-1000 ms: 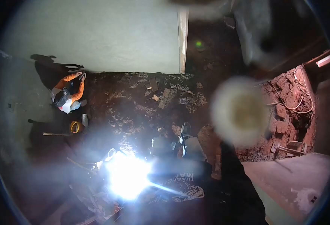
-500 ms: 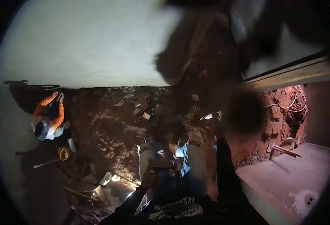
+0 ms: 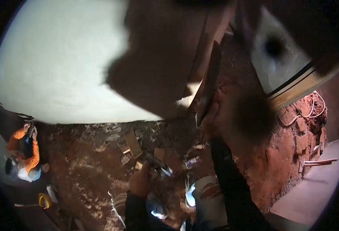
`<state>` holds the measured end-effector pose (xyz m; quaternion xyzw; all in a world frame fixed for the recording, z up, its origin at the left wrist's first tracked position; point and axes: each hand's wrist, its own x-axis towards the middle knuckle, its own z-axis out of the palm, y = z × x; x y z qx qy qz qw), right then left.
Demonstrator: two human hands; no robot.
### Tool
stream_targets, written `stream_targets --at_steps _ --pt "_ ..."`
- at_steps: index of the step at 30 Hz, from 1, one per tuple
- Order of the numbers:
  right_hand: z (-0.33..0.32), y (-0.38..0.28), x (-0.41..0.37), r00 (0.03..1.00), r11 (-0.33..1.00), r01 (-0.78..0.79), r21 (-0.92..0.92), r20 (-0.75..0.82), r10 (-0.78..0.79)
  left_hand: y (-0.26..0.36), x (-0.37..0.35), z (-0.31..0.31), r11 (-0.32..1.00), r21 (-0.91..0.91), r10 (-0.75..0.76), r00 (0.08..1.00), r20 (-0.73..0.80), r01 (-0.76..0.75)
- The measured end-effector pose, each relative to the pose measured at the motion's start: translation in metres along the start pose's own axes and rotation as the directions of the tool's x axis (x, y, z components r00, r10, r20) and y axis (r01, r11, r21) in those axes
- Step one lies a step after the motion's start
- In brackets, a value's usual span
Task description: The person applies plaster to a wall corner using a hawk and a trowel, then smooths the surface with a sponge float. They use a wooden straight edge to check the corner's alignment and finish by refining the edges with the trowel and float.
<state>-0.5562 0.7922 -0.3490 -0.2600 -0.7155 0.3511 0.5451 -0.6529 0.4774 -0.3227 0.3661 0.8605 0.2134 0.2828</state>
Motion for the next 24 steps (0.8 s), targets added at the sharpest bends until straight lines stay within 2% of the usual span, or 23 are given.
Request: stream_targets --at_steps 1,3,5,6,9,11,12,14,18,20,24 --pt "0.013 0.007 0.001 0.999 0.999 0.037 0.006 -0.009 -0.037 -0.005 -0.001 0.003 0.997 0.01 0.078 0.997 -0.008 -0.078" --pt "0.041 0.009 -0.002 0.976 0.996 0.073 -0.045 -0.201 -0.08 -0.006 -0.008 -0.001 0.983 0.029 0.184 0.982 -0.043 -0.183" --pt "0.047 0.021 0.0 0.977 0.994 0.105 0.021 -0.191 -0.099 0.005 -0.02 -0.014 0.988 -0.091 0.124 0.992 0.009 -0.123" --pt "0.05 0.024 0.006 0.982 0.991 0.103 0.084 -0.168 -0.087 0.004 -0.027 -0.02 0.985 -0.091 0.145 0.989 -0.019 -0.147" --pt "0.055 0.028 0.017 0.955 0.966 0.228 0.121 -0.22 -0.197 -0.008 -0.055 -0.026 0.976 -0.1 0.196 0.981 0.004 -0.194" --pt "0.059 0.024 0.019 0.952 0.97 0.216 0.114 -0.245 -0.183 -0.015 -0.077 -0.032 0.91 -0.078 0.389 0.904 -0.174 -0.407" --pt "0.06 0.018 0.022 0.95 0.976 0.191 0.104 -0.271 -0.157 -0.018 -0.082 -0.031 0.912 -0.085 0.382 0.906 -0.183 -0.402" --pt "0.063 0.008 0.035 0.947 0.975 0.207 0.08 -0.266 -0.179 -0.023 -0.08 -0.02 0.875 -0.276 0.315 0.902 -0.296 -0.397" --pt "0.071 0.013 0.055 0.934 0.974 0.213 0.073 -0.307 -0.181 -0.04 -0.085 -0.01 0.906 -0.169 0.309 0.879 -0.364 -0.388" --pt "0.072 0.018 0.057 0.939 0.976 0.206 0.069 -0.295 -0.177 -0.046 -0.086 -0.004 0.868 -0.27 0.319 0.885 -0.34 -0.417" --pt "0.072 0.03 0.067 0.945 0.982 0.188 0.016 -0.277 -0.177 -0.022 -0.082 -0.019 0.873 -0.223 0.36 0.881 -0.308 -0.434"
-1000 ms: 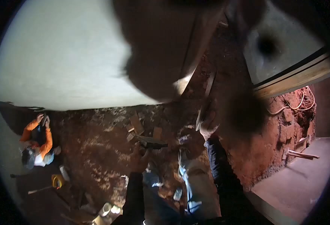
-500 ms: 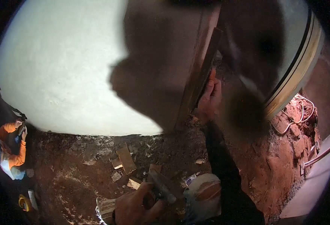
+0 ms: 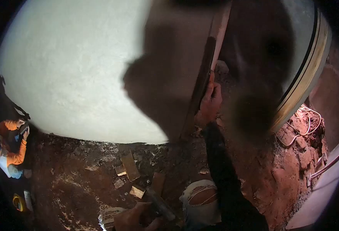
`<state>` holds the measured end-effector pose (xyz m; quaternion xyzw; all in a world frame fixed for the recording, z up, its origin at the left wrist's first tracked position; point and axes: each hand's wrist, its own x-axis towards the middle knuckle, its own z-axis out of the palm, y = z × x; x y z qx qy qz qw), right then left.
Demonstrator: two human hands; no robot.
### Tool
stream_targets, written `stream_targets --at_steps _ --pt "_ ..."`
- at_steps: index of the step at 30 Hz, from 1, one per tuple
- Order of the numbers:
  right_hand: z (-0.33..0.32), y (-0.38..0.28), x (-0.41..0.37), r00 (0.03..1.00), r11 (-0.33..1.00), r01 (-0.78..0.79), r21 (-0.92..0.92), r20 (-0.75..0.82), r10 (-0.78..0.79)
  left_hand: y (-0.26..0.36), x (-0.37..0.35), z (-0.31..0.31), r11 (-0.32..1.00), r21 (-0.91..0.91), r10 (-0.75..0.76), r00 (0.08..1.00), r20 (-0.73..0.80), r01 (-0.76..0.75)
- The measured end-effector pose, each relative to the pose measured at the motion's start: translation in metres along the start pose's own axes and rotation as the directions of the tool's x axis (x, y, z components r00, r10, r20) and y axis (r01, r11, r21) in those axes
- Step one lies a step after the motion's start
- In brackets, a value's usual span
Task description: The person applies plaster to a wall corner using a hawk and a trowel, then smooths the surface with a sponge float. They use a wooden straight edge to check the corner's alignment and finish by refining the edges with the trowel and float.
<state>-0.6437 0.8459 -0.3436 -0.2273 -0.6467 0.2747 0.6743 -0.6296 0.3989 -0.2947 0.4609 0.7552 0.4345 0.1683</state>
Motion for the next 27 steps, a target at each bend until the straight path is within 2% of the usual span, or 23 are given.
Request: stream_targets --at_steps 2,6,9,10,12,14,16,17,21,23,24,26,27 --pt "0.004 0.004 0.003 1.0 1.0 0.019 0.009 0.002 -0.019 -0.003 0.005 -0.001 0.995 0.066 0.081 0.997 0.001 -0.081" --pt "0.007 0.01 0.006 0.999 0.999 0.039 -0.003 0.007 -0.039 -0.01 0.008 0.002 0.997 0.051 0.052 0.998 0.018 -0.053" --pt "0.008 0.007 0.008 1.0 1.0 0.0 0.026 0.012 -0.001 -0.018 0.008 0.004 0.988 0.129 0.089 0.996 0.011 -0.089" --pt "0.009 0.005 0.012 1.0 1.0 0.003 0.024 0.012 -0.004 -0.019 0.01 0.004 0.994 0.1 0.053 0.999 0.013 -0.054" --pt "0.008 -0.005 0.018 0.988 0.988 0.152 0.007 -0.024 -0.152 -0.016 0.012 0.002 0.997 0.07 0.018 1.0 0.019 -0.019" --pt "0.009 -0.02 0.028 0.986 0.987 0.159 -0.034 -0.042 -0.16 -0.007 0.016 -0.002 0.995 0.093 -0.042 0.998 0.051 0.037" --pt "0.009 -0.027 0.039 0.984 0.984 0.161 -0.079 -0.061 -0.166 -0.009 0.02 -0.001 0.996 0.087 0.002 1.0 0.029 -0.004" --pt "0.007 -0.027 0.045 0.984 0.982 0.171 -0.076 -0.033 -0.174 -0.01 0.019 -0.001 0.996 0.08 0.04 0.999 0.004 -0.04" --pt "0.006 -0.023 0.054 0.982 0.981 0.187 -0.06 0.033 -0.185 -0.01 0.019 0.003 0.996 0.088 0.008 1.0 0.016 -0.01" --pt "0.006 -0.03 0.05 0.989 0.985 0.146 -0.09 0.032 -0.143 -0.004 0.021 0.004 0.994 -0.071 -0.082 0.995 0.061 0.086" --pt "0.006 -0.035 0.048 0.995 0.988 0.101 -0.12 0.027 -0.098 -0.006 0.022 0.004 0.993 -0.068 -0.092 0.994 0.066 0.096" --pt "0.001 -0.036 0.046 0.995 0.988 0.098 -0.123 0.039 -0.094 -0.013 0.021 0.006 0.999 0.043 0.024 0.998 0.052 -0.026" --pt "0.0 -0.037 0.045 0.994 0.986 0.108 -0.123 0.045 -0.103 -0.012 0.021 0.006 0.999 0.042 0.013 0.998 0.055 -0.015"
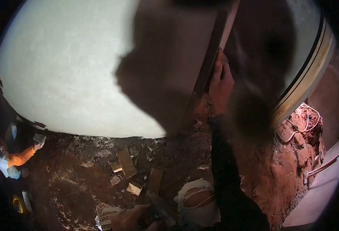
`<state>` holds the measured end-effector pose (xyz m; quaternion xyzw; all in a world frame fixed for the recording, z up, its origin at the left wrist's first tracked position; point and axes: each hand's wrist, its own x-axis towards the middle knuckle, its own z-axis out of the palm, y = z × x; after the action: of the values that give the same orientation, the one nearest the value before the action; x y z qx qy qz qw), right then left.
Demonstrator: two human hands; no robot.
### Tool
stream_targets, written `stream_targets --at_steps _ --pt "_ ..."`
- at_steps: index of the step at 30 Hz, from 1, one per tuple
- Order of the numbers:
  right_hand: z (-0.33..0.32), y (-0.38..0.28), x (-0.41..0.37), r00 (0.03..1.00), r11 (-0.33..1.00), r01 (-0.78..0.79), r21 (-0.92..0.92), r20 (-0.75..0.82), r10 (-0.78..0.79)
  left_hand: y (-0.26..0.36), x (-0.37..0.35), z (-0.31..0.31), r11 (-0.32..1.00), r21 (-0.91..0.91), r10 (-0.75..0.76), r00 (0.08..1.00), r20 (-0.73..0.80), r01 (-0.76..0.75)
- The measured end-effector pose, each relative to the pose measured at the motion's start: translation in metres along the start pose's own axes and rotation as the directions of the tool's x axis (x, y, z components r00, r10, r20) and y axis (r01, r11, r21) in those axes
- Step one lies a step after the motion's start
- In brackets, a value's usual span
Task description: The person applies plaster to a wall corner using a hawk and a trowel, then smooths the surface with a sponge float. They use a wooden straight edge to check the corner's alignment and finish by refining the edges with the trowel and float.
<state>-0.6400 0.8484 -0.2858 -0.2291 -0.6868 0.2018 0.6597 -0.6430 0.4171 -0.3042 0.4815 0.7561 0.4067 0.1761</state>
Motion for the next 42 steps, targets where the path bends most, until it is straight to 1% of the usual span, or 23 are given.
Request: stream_targets --at_steps 1,3,4,6,7,9,11,15,16,17,18,21,23,24,28,30,31,33,34,36,37,39,42 --pt "-0.002 -0.003 -0.004 1.0 1.0 -0.008 -0.002 0.007 0.008 0.003 0.001 -0.001 1.0 0.006 -0.024 1.0 0.015 0.024" --pt "-0.007 -0.007 -0.014 0.993 0.987 -0.087 -0.133 0.07 0.097 0.006 0.002 -0.001 0.999 0.014 -0.053 0.998 0.033 0.053" --pt "-0.007 0.001 -0.018 0.992 0.986 -0.094 -0.135 0.074 0.104 0.007 0.004 0.0 0.998 0.031 -0.052 0.998 0.04 0.051" --pt "-0.007 0.02 -0.031 0.996 0.993 -0.037 -0.11 0.074 0.045 0.005 0.004 0.002 0.997 0.052 -0.059 0.997 0.056 0.056" --pt "-0.008 0.03 -0.038 0.996 0.993 -0.045 -0.112 0.077 0.054 0.003 0.003 0.005 0.996 0.084 -0.041 0.998 0.046 0.037" --pt "-0.009 0.045 -0.054 0.993 0.98 -0.005 -0.196 0.113 0.028 0.001 0.004 0.007 0.992 0.122 -0.026 0.999 0.044 0.021" --pt "-0.008 0.054 -0.067 0.992 0.984 -0.032 -0.177 0.117 0.053 0.002 0.005 0.007 0.994 0.041 -0.108 0.991 0.08 0.105" --pt "-0.008 0.064 -0.087 0.987 0.993 -0.061 -0.104 0.139 0.075 0.008 0.011 0.005 0.986 0.061 -0.164 0.973 0.162 0.156" --pt "-0.009 0.072 -0.095 0.987 0.992 -0.067 -0.103 0.14 0.081 0.008 0.01 0.008 0.99 0.057 -0.135 0.984 0.114 0.129" --pt "-0.008 0.085 -0.103 0.987 0.988 -0.036 -0.151 0.147 0.058 0.007 0.01 0.01 0.993 0.055 -0.105 0.992 0.065 0.101" --pt "-0.006 0.09 -0.109 0.987 0.98 -0.004 -0.198 0.155 0.035 0.006 0.012 0.009 0.993 0.058 -0.109 0.992 0.065 0.105" --pt "-0.008 0.098 -0.124 0.988 0.967 0.0 -0.253 0.15 0.04 0.008 0.015 0.005 0.996 0.056 -0.08 0.991 0.109 0.074" --pt "-0.009 0.105 -0.135 0.984 0.977 -0.029 -0.211 0.165 0.065 0.005 0.013 0.007 0.999 0.044 -0.028 0.996 0.08 0.024" --pt "-0.009 0.108 -0.14 0.98 0.984 -0.05 -0.169 0.18 0.081 0.004 0.013 0.007 0.998 0.056 -0.028 0.997 0.075 0.024" --pt "-0.012 0.12 -0.167 0.958 0.98 -0.147 -0.136 0.228 0.175 0.005 0.01 0.004 0.995 0.089 -0.044 0.996 0.075 0.038" --pt "-0.011 0.149 -0.19 0.927 0.942 -0.198 -0.27 0.261 0.269 0.006 0.009 0.003 0.994 0.1 -0.049 0.996 0.079 0.041" --pt "-0.01 0.156 -0.198 0.925 0.941 -0.204 -0.268 0.261 0.275 0.006 0.009 0.003 0.993 0.108 -0.055 0.995 0.081 0.046" --pt "-0.009 0.163 -0.21 0.946 0.93 -0.145 -0.338 0.229 0.231 0.007 0.008 0.002 0.991 0.123 -0.058 0.995 0.084 0.048" --pt "-0.01 0.163 -0.212 0.945 0.93 -0.15 -0.337 0.228 0.235 0.007 0.008 0.002 0.991 0.129 -0.06 0.995 0.086 0.048" --pt "-0.011 0.16 -0.215 0.925 0.949 -0.225 -0.219 0.259 0.279 0.008 0.008 0.002 0.989 0.137 -0.063 0.994 0.085 0.051" --pt "-0.011 0.159 -0.217 0.924 0.949 -0.227 -0.218 0.259 0.281 0.008 0.007 0.002 0.989 0.139 -0.064 0.995 0.082 0.053" --pt "-0.011 0.156 -0.221 0.956 0.973 -0.128 -0.19 0.237 0.172 0.009 0.005 0.002 0.988 0.148 -0.064 0.995 0.079 0.052" --pt "-0.013 0.168 -0.236 0.948 0.983 -0.122 -0.134 0.277 0.156 0.011 0.003 0.002 0.987 0.152 -0.06 0.996 0.073 0.048"
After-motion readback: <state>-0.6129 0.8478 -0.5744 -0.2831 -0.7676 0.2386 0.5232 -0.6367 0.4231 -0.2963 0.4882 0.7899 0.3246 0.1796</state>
